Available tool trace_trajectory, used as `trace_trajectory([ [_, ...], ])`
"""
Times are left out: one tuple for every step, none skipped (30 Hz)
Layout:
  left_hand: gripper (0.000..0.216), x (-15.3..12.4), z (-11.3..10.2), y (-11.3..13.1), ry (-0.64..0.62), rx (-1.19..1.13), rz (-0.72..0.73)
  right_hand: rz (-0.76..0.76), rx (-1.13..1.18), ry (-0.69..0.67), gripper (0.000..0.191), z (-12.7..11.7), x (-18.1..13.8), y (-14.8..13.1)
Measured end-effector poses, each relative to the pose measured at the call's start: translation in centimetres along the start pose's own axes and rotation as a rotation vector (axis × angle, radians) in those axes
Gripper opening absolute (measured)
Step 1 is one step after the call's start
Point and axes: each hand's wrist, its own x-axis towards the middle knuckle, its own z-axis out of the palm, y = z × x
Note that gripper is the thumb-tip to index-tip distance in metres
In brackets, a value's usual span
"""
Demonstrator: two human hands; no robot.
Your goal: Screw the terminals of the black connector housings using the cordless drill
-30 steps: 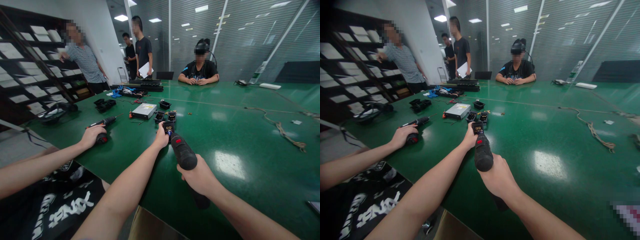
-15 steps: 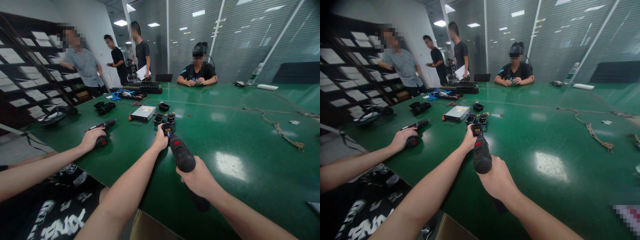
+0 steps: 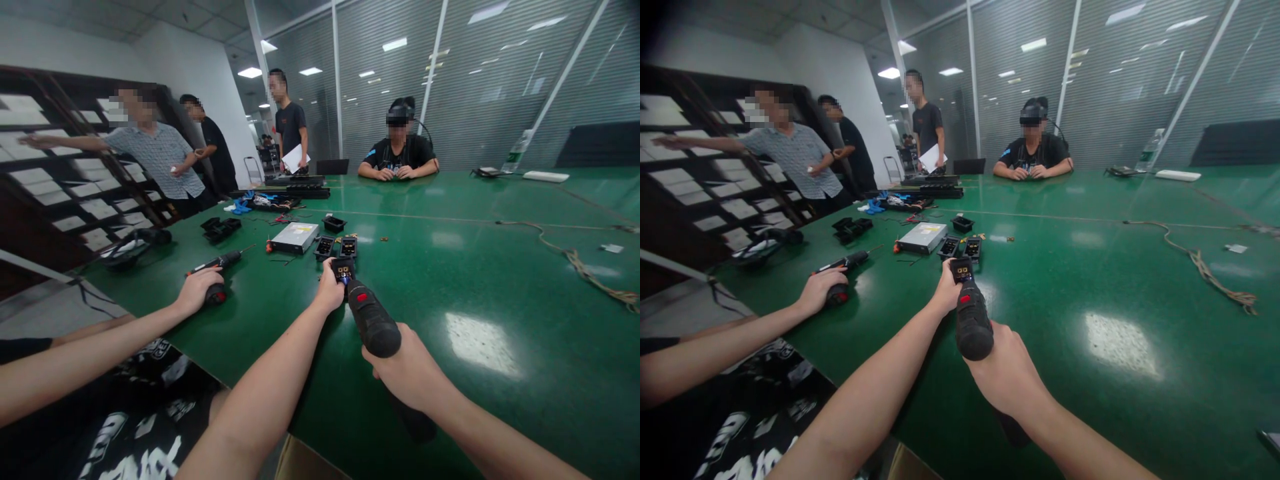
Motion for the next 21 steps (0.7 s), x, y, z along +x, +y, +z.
trace_trajectory([
  [0.071,-0.01,0.0,0.02,-0.001,0.005,0.002,-0.002,0.0,-0.001,0.013,0.02,-0.01,0.03],
  [0.072,-0.01,0.01,0.04,-0.002,0.008,0.004,-0.003,0.0,0.0,0.013,0.03,-0.01,0.06],
  [0.072,0.0,0.02,0.06,-0.003,0.011,0.005,-0.003,-0.001,0.001,0.013,0.05,-0.01,0.08],
  [0.073,0.01,0.05,0.07,-0.002,0.011,0.002,0.0,-0.002,0.004,0.013,0.06,-0.01,0.1],
  [0.074,0.03,0.08,0.08,0.0,0.009,-0.003,0.004,-0.003,0.005,0.013,0.07,-0.01,0.11],
  [0.074,0.05,0.11,0.09,0.002,0.007,-0.011,0.007,-0.004,0.006,0.013,0.07,0.0,0.11],
  [0.074,0.08,0.14,0.08,0.004,0.004,-0.018,0.009,-0.003,0.006,0.013,0.07,0.01,0.11],
  [0.074,0.1,0.16,0.07,0.005,0.001,-0.022,0.012,-0.001,0.006,0.013,0.06,0.01,0.1],
  [0.074,0.13,0.18,0.05,0.005,-0.001,-0.022,0.013,0.001,0.005,0.013,0.06,0.02,0.08],
  [0.074,0.15,0.19,0.03,0.004,-0.004,-0.02,0.013,0.004,0.006,0.013,0.05,0.02,0.05],
  [0.074,0.17,0.2,0.01,0.002,-0.007,-0.016,0.014,0.005,0.009,0.012,0.04,0.02,0.02],
  [0.073,0.19,0.21,-0.01,0.001,-0.01,-0.012,0.017,0.004,0.012,0.012,0.02,0.01,-0.01],
  [0.073,0.21,0.21,-0.03,0.001,-0.012,-0.009,0.019,0.002,0.014,0.012,0.01,0.01,-0.04],
  [0.073,0.23,0.22,-0.06,0.002,-0.014,-0.007,0.021,-0.003,0.016,0.013,0.0,0.0,-0.07],
  [0.073,0.25,0.24,-0.09,0.002,-0.016,-0.008,0.022,-0.008,0.017,0.013,-0.01,-0.01,-0.1],
  [0.073,0.26,0.26,-0.13,0.003,-0.018,-0.008,0.022,-0.014,0.018,0.013,-0.02,-0.01,-0.13],
  [0.073,0.28,0.29,-0.18,0.004,-0.022,-0.01,0.019,-0.02,0.017,0.013,-0.04,-0.02,-0.15],
  [0.073,0.3,0.33,-0.24,0.005,-0.026,-0.011,0.016,-0.026,0.018,0.014,-0.06,-0.03,-0.18],
  [0.073,0.31,0.36,-0.32,0.006,-0.03,-0.012,0.014,-0.032,0.019,0.014,-0.08,-0.04,-0.2],
  [0.073,0.34,0.4,-0.39,0.008,-0.031,-0.012,0.013,-0.036,0.018,0.014,-0.1,-0.05,-0.23],
  [0.073,0.36,0.43,-0.47,0.009,-0.031,-0.012,0.013,-0.038,0.017,0.014,-0.13,-0.07,-0.25],
])
